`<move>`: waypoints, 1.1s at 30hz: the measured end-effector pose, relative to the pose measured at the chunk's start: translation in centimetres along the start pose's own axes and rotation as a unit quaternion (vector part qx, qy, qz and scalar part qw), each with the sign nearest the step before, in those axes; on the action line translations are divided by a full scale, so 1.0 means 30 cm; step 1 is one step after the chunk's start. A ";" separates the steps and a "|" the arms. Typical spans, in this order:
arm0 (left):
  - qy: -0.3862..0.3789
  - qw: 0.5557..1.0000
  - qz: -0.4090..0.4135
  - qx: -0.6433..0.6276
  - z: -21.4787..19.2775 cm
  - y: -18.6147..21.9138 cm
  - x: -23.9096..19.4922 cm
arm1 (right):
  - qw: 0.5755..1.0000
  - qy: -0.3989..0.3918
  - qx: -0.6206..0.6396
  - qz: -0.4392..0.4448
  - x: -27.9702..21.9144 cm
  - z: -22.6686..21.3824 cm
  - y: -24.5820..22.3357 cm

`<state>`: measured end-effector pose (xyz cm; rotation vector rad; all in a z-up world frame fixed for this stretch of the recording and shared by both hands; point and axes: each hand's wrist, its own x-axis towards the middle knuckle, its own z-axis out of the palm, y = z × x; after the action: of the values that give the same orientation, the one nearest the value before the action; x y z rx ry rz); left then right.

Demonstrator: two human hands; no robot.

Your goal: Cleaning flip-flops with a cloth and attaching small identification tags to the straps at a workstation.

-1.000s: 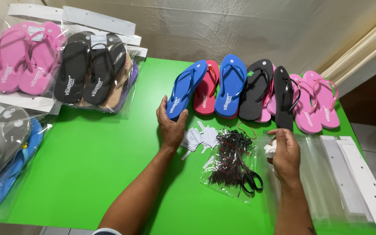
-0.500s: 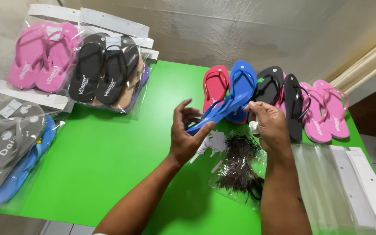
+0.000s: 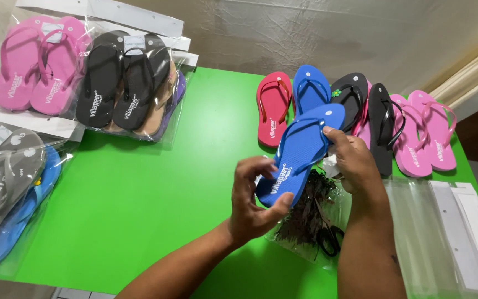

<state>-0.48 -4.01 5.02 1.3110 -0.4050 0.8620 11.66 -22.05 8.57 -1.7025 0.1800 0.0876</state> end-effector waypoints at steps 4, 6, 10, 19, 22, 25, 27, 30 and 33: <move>0.035 0.988 -0.138 0.059 -0.046 -0.049 0.164 | 0.998 -0.040 0.036 -0.039 -0.032 -0.070 0.020; -0.077 0.860 -0.470 -0.182 -0.071 -0.039 0.285 | 0.986 -0.099 0.090 -0.097 -0.049 -0.096 0.017; -0.152 0.827 -0.505 -0.195 -0.072 -0.069 0.326 | 0.959 -0.222 -0.017 -0.174 -0.061 -0.070 -0.018; 0.000 0.879 -0.427 -0.213 -0.114 -0.074 0.366 | 0.978 -0.102 0.107 -0.146 -0.127 0.023 -0.074; 0.012 0.897 -0.402 -0.183 -0.095 -0.060 0.356 | 0.980 -0.061 0.100 -0.161 -0.168 0.042 -0.110; -0.011 0.899 -0.409 -0.156 -0.072 -0.061 0.330 | 0.977 -0.056 -0.028 -0.206 -0.211 0.062 -0.151; -0.044 0.890 -0.419 -0.172 -0.067 -0.093 0.308 | 0.961 -0.100 -0.106 -0.237 -0.233 0.078 -0.186; -0.086 0.854 -0.466 -0.216 -0.086 -0.029 0.337 | 0.953 -0.142 -0.120 -0.239 -0.252 0.063 -0.201; -0.129 0.843 -0.470 -0.226 -0.096 -0.056 0.320 | 0.941 -0.201 -0.115 -0.246 -0.267 0.071 -0.214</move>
<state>6.30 1.76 9.93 0.9906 -0.1116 -0.2417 4.95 -18.56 15.83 -1.8743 -0.5804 0.0843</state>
